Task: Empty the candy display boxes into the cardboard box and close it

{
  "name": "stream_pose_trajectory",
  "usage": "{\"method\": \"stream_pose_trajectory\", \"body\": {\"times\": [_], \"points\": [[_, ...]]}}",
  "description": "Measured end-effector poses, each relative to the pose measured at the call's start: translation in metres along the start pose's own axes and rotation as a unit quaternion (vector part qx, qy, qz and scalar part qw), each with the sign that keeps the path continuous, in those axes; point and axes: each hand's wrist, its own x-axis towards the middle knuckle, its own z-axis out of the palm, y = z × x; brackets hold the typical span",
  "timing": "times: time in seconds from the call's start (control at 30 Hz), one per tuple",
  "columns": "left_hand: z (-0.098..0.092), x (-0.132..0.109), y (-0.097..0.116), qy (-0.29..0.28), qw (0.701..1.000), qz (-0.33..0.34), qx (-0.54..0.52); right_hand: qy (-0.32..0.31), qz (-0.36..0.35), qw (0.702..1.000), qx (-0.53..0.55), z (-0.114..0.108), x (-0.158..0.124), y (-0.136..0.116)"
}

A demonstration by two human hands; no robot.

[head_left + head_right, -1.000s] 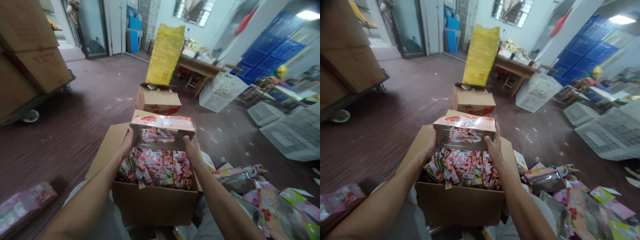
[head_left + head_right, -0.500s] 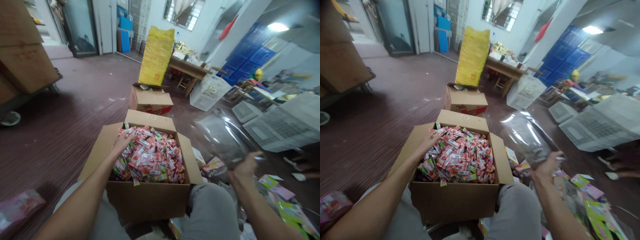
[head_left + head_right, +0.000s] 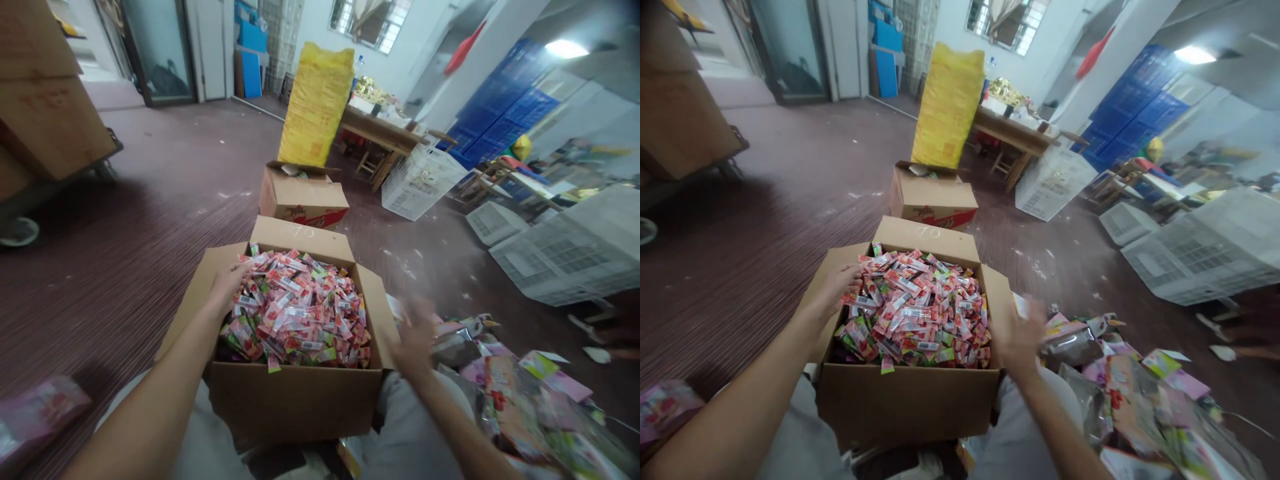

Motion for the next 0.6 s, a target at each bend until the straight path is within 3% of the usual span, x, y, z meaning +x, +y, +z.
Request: {"method": "stream_pose_trajectory", "body": {"times": [0.07,0.13,0.2,0.27,0.37,0.6], "points": [[-0.003,0.001,0.000,0.011,1.000,0.000,-0.002,-0.124,-0.150,0.977,-0.093,0.074,0.017,-0.040],[-0.007,0.001,0.000,0.013,1.000,-0.003,-0.001,-0.248,-0.283,0.919,-0.121,0.135,0.032,-0.075],[-0.012,0.002,-0.001,0.016,1.000,-0.005,0.003,-0.296,-0.289,0.898,-0.148,0.173,0.047,-0.090],[-0.016,0.002,-0.002,0.027,0.999,-0.007,0.015,-0.290,-0.216,0.915,-0.177,0.190,0.066,-0.083],[-0.016,0.003,-0.001,0.041,0.998,-0.024,0.031,-0.226,-0.104,0.948,-0.197,0.194,0.093,-0.049],[-0.004,0.003,0.008,0.029,0.997,-0.068,0.023,-0.169,-0.061,0.968,-0.174,0.194,0.115,0.017]]}}
